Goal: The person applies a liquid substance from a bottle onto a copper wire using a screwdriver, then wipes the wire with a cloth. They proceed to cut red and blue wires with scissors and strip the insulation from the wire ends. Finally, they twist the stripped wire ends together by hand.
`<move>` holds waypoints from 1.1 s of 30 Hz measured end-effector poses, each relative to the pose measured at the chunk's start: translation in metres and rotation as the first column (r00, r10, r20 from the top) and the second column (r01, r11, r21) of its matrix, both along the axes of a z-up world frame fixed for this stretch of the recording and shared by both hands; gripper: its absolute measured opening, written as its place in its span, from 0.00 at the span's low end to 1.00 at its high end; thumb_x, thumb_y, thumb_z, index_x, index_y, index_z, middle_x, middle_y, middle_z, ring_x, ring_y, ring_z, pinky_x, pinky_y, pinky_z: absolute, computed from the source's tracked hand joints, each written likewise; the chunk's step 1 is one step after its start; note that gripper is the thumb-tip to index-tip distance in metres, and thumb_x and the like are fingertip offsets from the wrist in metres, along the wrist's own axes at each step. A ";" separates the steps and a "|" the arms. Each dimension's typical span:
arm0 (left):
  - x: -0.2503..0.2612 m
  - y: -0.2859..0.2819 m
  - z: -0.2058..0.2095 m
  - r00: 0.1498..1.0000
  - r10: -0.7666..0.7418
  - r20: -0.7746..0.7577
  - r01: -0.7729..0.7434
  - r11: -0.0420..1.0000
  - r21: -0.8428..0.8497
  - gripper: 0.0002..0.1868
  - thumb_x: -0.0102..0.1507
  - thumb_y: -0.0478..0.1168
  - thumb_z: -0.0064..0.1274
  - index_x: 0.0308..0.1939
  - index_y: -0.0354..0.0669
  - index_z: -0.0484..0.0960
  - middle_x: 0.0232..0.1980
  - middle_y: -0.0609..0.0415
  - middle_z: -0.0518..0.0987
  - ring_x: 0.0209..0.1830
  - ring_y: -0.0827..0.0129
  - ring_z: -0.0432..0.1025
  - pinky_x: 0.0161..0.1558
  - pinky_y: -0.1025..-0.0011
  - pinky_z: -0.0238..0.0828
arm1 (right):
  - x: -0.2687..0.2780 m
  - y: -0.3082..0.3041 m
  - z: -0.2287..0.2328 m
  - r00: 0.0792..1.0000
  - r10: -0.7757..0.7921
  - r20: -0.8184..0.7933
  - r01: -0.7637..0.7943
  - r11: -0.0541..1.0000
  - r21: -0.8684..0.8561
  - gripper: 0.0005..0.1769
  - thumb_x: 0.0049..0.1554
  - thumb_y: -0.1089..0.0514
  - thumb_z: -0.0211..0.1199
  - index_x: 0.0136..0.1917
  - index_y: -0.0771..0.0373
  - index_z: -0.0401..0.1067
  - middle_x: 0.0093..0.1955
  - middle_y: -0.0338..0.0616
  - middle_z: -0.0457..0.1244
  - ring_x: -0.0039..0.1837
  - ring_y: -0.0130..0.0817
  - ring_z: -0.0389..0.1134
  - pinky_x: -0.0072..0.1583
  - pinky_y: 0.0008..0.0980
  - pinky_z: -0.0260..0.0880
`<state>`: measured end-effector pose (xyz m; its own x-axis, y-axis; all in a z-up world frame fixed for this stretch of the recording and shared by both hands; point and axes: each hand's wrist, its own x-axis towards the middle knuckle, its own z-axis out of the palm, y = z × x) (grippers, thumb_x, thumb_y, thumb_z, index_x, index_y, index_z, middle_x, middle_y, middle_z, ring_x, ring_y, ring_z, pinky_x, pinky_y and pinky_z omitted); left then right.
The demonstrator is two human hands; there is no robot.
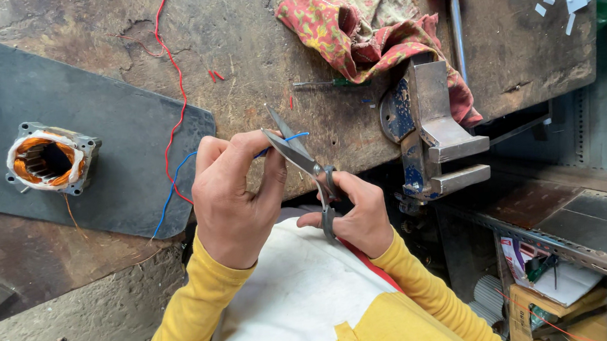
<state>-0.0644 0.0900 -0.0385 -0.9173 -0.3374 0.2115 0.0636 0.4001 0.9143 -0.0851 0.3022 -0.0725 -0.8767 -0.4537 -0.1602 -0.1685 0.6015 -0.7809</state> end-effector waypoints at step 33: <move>0.015 0.011 -0.010 0.984 0.168 0.053 -0.166 0.985 -0.046 0.07 0.66 0.32 0.60 0.47 0.37 0.80 0.41 0.55 0.79 0.38 0.69 0.67 0.42 0.71 0.67 | -0.045 0.040 -0.061 0.938 0.176 -0.298 -0.077 0.945 0.317 0.32 0.55 0.58 0.70 0.68 0.72 0.64 0.63 0.60 0.61 0.66 0.58 0.62 0.66 0.47 0.64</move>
